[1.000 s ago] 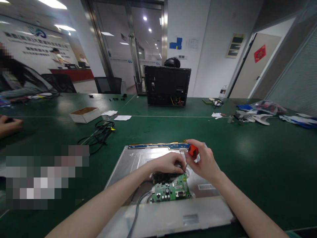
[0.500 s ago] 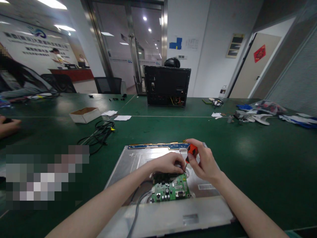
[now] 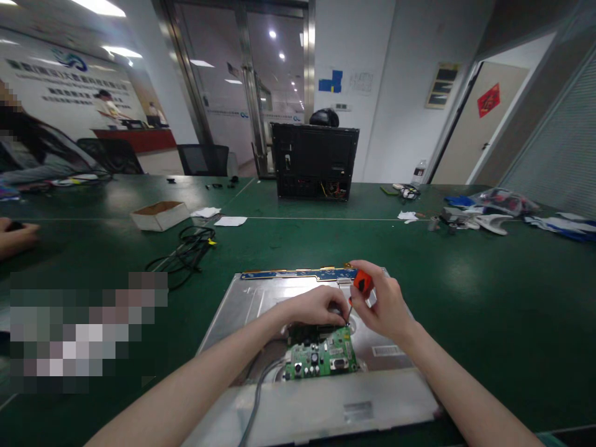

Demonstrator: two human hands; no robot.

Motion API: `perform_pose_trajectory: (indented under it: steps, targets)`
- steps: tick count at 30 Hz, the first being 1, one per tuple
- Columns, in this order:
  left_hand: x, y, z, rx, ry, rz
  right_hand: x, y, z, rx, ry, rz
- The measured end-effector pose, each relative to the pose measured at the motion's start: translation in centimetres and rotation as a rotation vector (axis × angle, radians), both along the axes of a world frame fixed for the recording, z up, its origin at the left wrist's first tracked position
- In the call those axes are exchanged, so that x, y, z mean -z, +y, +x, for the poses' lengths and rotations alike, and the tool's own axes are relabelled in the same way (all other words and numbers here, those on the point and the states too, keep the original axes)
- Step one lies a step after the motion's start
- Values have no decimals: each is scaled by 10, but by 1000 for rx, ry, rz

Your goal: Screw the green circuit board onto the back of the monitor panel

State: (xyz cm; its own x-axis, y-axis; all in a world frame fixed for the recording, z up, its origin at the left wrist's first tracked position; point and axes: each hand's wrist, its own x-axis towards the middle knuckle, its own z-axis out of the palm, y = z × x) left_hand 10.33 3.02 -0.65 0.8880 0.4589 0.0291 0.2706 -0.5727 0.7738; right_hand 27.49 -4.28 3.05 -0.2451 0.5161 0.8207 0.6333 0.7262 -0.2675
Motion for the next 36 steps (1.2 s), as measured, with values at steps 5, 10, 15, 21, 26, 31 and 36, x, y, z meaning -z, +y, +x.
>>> perform_pose_trajectory:
  steps: [5, 10, 15, 21, 26, 31, 36]
  targets:
    - [-2, 0, 0, -3, -3, 13, 2, 2, 0, 23, -4, 20]
    - [-1, 0, 0, 10, -3, 12, 2, 2, 0, 15, -15, -13]
    - [1, 1, 0, 28, -9, 1, -1, -1, 2, -35, -34, -45]
    - [-1, 0, 0, 29, -10, 2, -3, -2, 3, -55, -14, -74]
    - [0, 0, 1, 20, -3, 6, -4, -2, 1, -4, -13, -24]
    - [0, 1, 1, 21, 2, 2, -3, -1, -1, 23, -7, 4]
    - [-1, 1, 0, 15, 9, 9, 1, 2, -1, 51, -7, 47]
